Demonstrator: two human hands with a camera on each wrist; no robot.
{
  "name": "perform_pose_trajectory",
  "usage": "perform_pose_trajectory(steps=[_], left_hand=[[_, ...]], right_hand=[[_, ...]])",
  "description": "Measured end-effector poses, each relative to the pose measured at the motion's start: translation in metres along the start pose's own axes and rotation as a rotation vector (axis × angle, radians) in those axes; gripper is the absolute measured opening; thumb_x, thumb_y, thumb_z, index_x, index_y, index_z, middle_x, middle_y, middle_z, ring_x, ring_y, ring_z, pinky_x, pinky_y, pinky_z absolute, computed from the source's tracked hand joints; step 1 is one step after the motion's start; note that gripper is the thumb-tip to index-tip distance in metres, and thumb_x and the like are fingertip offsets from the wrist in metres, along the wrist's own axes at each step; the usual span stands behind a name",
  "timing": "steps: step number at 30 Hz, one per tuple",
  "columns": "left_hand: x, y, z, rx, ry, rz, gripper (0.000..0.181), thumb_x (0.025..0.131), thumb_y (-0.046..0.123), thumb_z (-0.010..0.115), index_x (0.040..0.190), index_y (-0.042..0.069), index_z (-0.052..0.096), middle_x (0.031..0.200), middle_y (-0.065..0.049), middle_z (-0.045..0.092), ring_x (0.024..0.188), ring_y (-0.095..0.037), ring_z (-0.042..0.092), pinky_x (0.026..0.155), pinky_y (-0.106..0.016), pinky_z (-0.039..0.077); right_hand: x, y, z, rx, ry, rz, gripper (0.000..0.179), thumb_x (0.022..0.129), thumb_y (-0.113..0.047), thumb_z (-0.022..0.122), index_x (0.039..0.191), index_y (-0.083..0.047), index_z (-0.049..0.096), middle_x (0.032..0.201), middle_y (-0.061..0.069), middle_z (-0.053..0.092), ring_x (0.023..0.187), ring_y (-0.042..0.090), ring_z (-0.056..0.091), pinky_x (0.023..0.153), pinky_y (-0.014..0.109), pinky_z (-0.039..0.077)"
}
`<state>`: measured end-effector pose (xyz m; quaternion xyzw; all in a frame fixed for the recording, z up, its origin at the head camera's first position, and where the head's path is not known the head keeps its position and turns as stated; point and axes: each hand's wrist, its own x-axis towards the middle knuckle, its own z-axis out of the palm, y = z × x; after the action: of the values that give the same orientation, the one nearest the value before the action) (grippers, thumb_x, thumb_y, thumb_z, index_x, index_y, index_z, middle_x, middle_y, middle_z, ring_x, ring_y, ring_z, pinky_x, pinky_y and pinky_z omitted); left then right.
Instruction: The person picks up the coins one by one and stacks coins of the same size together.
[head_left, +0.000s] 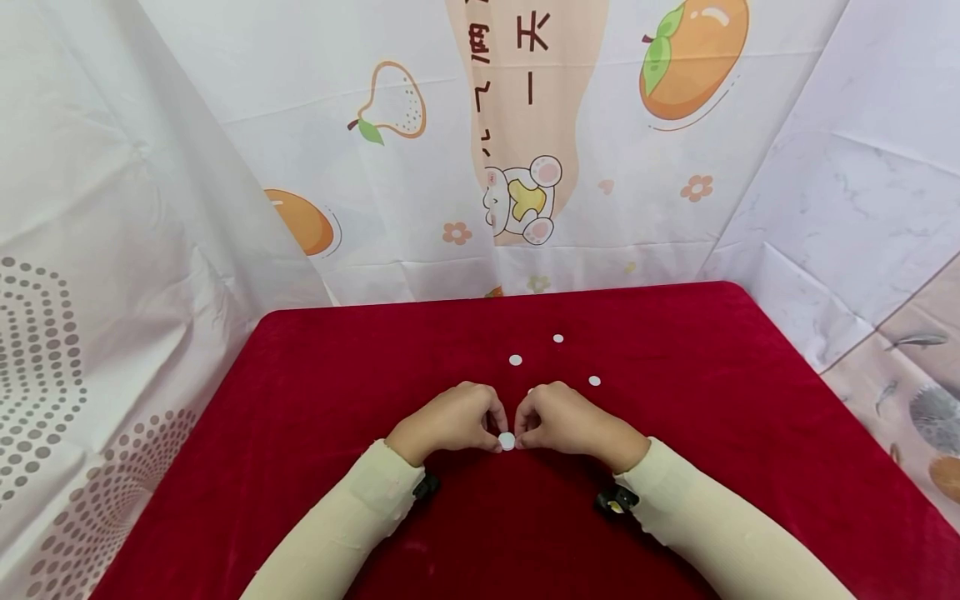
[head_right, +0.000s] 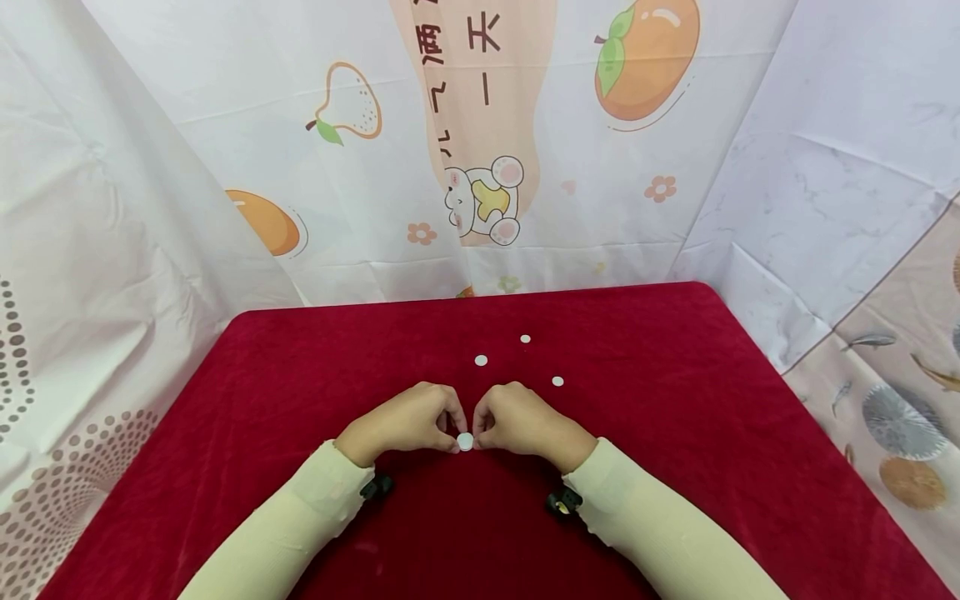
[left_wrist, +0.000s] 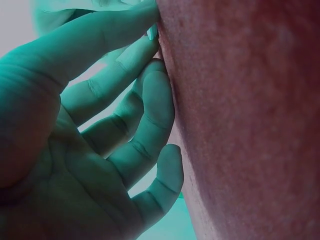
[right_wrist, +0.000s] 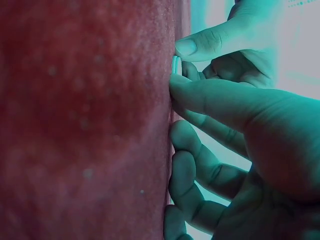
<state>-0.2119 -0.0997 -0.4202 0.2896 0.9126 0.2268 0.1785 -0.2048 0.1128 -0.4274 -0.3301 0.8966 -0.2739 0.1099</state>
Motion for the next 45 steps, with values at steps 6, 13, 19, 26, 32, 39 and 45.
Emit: perform_pose_trajectory(steps=[6, 13, 19, 26, 32, 39, 45], left_hand=[[-0.001, -0.001, -0.002, 0.012, 0.003, -0.004, 0.011, 0.080, 0.020, 0.091, 0.084, 0.022, 0.080, 0.082, 0.014, 0.068, 0.065, -0.006, 0.059, 0.062, -0.024, 0.052], [-0.004, -0.005, -0.007, 0.019, -0.004, -0.007, 0.012, 0.079, 0.020, 0.091, 0.082, 0.022, 0.079, 0.077, 0.014, 0.067, 0.063, -0.007, 0.059, 0.061, -0.024, 0.052], [-0.006, -0.010, -0.010, 0.027, -0.013, 0.013, 0.012, 0.080, 0.017, 0.090, 0.083, 0.021, 0.079, 0.076, 0.014, 0.067, 0.063, -0.007, 0.058, 0.061, -0.024, 0.052], [-0.006, -0.010, -0.011, 0.013, -0.019, 0.024, 0.012, 0.080, 0.018, 0.090, 0.083, 0.022, 0.079, 0.078, 0.014, 0.067, 0.067, -0.007, 0.059, 0.063, -0.024, 0.053], [-0.006, -0.011, -0.010, 0.035, -0.010, 0.041, 0.014, 0.079, 0.018, 0.091, 0.082, 0.023, 0.079, 0.083, 0.013, 0.069, 0.072, -0.006, 0.058, 0.066, -0.023, 0.052], [-0.006, -0.011, -0.010, 0.037, -0.008, 0.045, 0.014, 0.078, 0.018, 0.091, 0.082, 0.023, 0.079, 0.085, 0.012, 0.069, 0.074, -0.006, 0.058, 0.068, -0.023, 0.052], [-0.006, -0.011, -0.010, 0.028, -0.008, 0.049, 0.014, 0.079, 0.019, 0.091, 0.081, 0.024, 0.078, 0.083, 0.012, 0.069, 0.073, -0.007, 0.059, 0.067, -0.023, 0.053]], right_hand=[[-0.001, 0.002, -0.001, 0.008, -0.005, -0.011, 0.010, 0.085, -0.015, 0.085, 0.082, -0.024, 0.082, 0.076, -0.018, 0.067, 0.071, 0.001, 0.058, 0.064, 0.022, 0.052], [-0.001, 0.003, 0.001, 0.028, -0.023, -0.042, 0.015, 0.086, -0.008, 0.079, 0.092, -0.022, 0.084, 0.079, -0.017, 0.067, 0.074, 0.001, 0.058, 0.066, 0.022, 0.053], [-0.001, 0.002, 0.002, 0.020, -0.041, -0.074, 0.020, 0.088, -0.006, 0.075, 0.098, -0.022, 0.084, 0.077, -0.017, 0.066, 0.073, 0.003, 0.056, 0.065, 0.023, 0.052], [0.000, 0.004, 0.001, 0.003, -0.035, -0.075, 0.019, 0.090, -0.009, 0.075, 0.098, -0.023, 0.084, 0.082, -0.017, 0.066, 0.075, 0.002, 0.056, 0.068, 0.023, 0.052], [-0.001, 0.006, -0.003, 0.009, -0.008, -0.045, 0.015, 0.092, -0.011, 0.075, 0.096, -0.023, 0.082, 0.087, -0.017, 0.069, 0.074, 0.003, 0.057, 0.070, 0.024, 0.052], [-0.001, 0.008, -0.009, -0.004, 0.044, -0.024, 0.010, 0.093, -0.012, 0.075, 0.094, -0.021, 0.081, 0.085, -0.015, 0.066, 0.076, 0.005, 0.056, 0.072, 0.025, 0.051], [-0.002, 0.010, -0.016, -0.001, 0.096, 0.004, 0.009, 0.092, -0.013, 0.075, 0.094, -0.020, 0.080, 0.088, -0.014, 0.069, 0.076, 0.005, 0.058, 0.071, 0.025, 0.052]])
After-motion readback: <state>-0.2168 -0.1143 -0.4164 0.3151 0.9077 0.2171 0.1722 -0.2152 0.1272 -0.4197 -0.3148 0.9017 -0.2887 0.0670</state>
